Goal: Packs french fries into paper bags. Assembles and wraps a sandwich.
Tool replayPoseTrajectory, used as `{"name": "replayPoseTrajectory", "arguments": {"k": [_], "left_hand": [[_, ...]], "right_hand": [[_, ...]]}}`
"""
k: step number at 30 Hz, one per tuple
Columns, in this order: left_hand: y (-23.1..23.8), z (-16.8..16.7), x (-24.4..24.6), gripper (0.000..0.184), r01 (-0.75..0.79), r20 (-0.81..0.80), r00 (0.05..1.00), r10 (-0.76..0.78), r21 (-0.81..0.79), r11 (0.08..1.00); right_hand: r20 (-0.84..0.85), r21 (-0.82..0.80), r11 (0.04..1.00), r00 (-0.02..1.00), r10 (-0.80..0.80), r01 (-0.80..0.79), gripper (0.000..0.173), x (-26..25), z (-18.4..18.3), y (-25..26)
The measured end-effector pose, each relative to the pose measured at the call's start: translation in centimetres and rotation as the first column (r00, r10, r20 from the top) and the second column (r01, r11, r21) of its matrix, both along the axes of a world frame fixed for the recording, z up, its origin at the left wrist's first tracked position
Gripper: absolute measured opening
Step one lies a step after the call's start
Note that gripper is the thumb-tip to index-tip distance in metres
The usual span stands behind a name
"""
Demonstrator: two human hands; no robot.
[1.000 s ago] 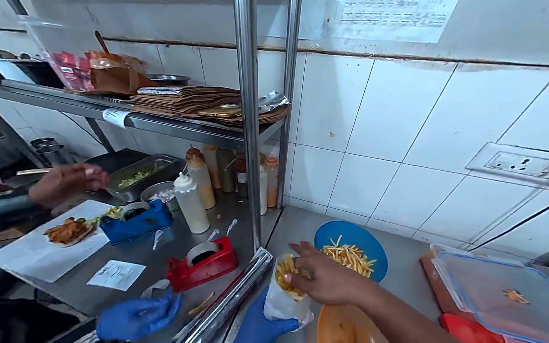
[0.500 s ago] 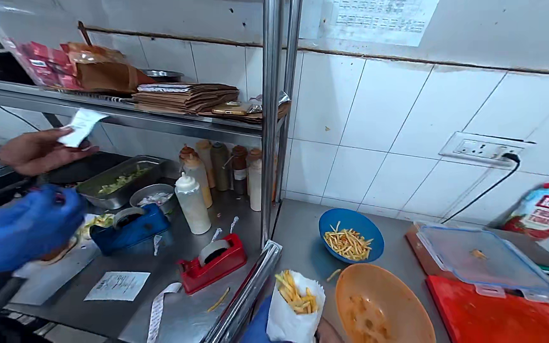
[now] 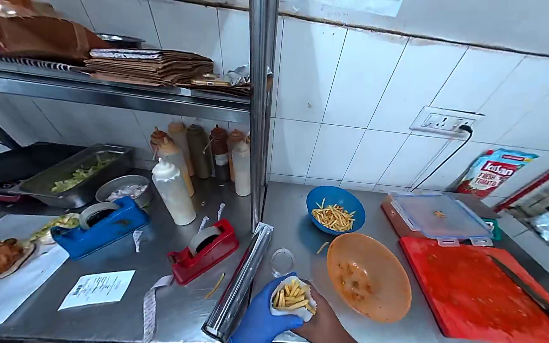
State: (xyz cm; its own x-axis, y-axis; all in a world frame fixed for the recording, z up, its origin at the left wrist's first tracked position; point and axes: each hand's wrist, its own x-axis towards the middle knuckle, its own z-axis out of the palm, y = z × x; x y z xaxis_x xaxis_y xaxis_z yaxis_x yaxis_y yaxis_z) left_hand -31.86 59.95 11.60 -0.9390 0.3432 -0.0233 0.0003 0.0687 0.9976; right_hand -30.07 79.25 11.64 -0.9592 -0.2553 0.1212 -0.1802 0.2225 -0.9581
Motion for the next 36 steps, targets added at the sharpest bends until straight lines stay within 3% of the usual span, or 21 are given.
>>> {"name": "replayPoseTrajectory", "arguments": {"k": [2, 4, 8, 11, 13, 16, 18, 21, 25, 27, 31, 33, 36], "left_hand": [[-0.2, 0.2, -0.4, 0.088, 0.028, -0.091, 0.996, -0.024, 0.046, 0.999], [-0.6, -0.7, 0.1, 0.078, 0.033, -0.099, 0.995, -0.024, 0.088, 0.996], [-1.4, -0.8, 1.7, 0.045, -0.047, -0.107, 0.993, 0.055, 0.083, 0.995], [-0.9, 1.0, 2.6, 0.032, -0.155, -0.111, 0.983, 0.146, -0.074, 0.985], [-0.9, 1.7, 2.9, 0.036, -0.125, -0.121, 0.988, 0.100, -0.220, 0.968], [-0.6, 2.8, 3.8, 0.060, -0.044, -0.007, 0.999, 0.045, -0.396, 0.917], [-0.6, 3.6, 4.1, 0.070, -0.039, 0.070, 0.994, 0.081, -0.465, 0.884], [-0.5, 5.0, 3.0, 0.050, -0.098, 0.056, 0.984, 0.169, -0.619, 0.780], [0.4, 8.9, 0.1, 0.040, 0.064, 0.177, 0.975, 0.138, -0.808, 0.586], [0.5, 9.5, -0.9, 0.035, 0.096, 0.197, 0.974, 0.116, -0.812, 0.575], [0.3, 12.7, -1.2, 0.029, 0.087, 0.159, 0.984, 0.074, -0.807, 0.584], [0.4, 15.6, -1.2, 0.028, 0.123, 0.176, 0.984, 0.039, -0.812, 0.570], [0.8, 14.7, -1.4, 0.030, 0.208, 0.248, 0.969, 0.012, -0.837, 0.506]], "right_hand": [[-0.102, 0.079, 0.997, 0.994, 0.032, -0.024, 0.081, -0.5, 0.6, 0.4], [-0.040, 0.164, 0.985, 0.997, 0.063, -0.056, 0.085, 0.4, 1.3, 1.1], [0.098, 0.053, 0.999, 0.995, 0.007, -0.013, 0.080, 2.4, 2.0, 1.8], [0.176, -0.030, 0.999, 0.984, -0.036, 0.042, 0.065, 3.5, 1.9, 1.8], [0.156, -0.028, 0.998, 0.986, -0.049, 0.054, 0.052, 3.4, 1.3, 1.5], [0.064, 0.023, 0.991, 0.989, -0.135, 0.134, 0.028, 2.7, 0.5, 0.3], [0.013, 0.064, 0.977, 0.979, -0.203, 0.202, 0.023, 1.3, 0.7, -0.3], [0.065, 0.265, 0.947, 0.977, -0.205, 0.181, 0.031, -1.5, 2.6, -0.1], [0.404, 0.541, 0.840, 0.888, -0.221, -0.037, 0.048, -3.0, 6.6, 1.4], [0.453, 0.485, 0.874, 0.862, -0.226, -0.025, 0.034, -2.8, 6.4, 1.9], [0.337, 0.388, 0.918, 0.915, -0.221, 0.079, 0.017, -1.5, 9.2, 1.9], [0.280, 0.383, 0.916, 0.931, -0.236, 0.117, 0.022, -1.3, 10.9, 1.6], [0.341, 0.434, 0.897, 0.907, -0.245, 0.079, 0.035, -1.1, 9.1, 1.6]]}}
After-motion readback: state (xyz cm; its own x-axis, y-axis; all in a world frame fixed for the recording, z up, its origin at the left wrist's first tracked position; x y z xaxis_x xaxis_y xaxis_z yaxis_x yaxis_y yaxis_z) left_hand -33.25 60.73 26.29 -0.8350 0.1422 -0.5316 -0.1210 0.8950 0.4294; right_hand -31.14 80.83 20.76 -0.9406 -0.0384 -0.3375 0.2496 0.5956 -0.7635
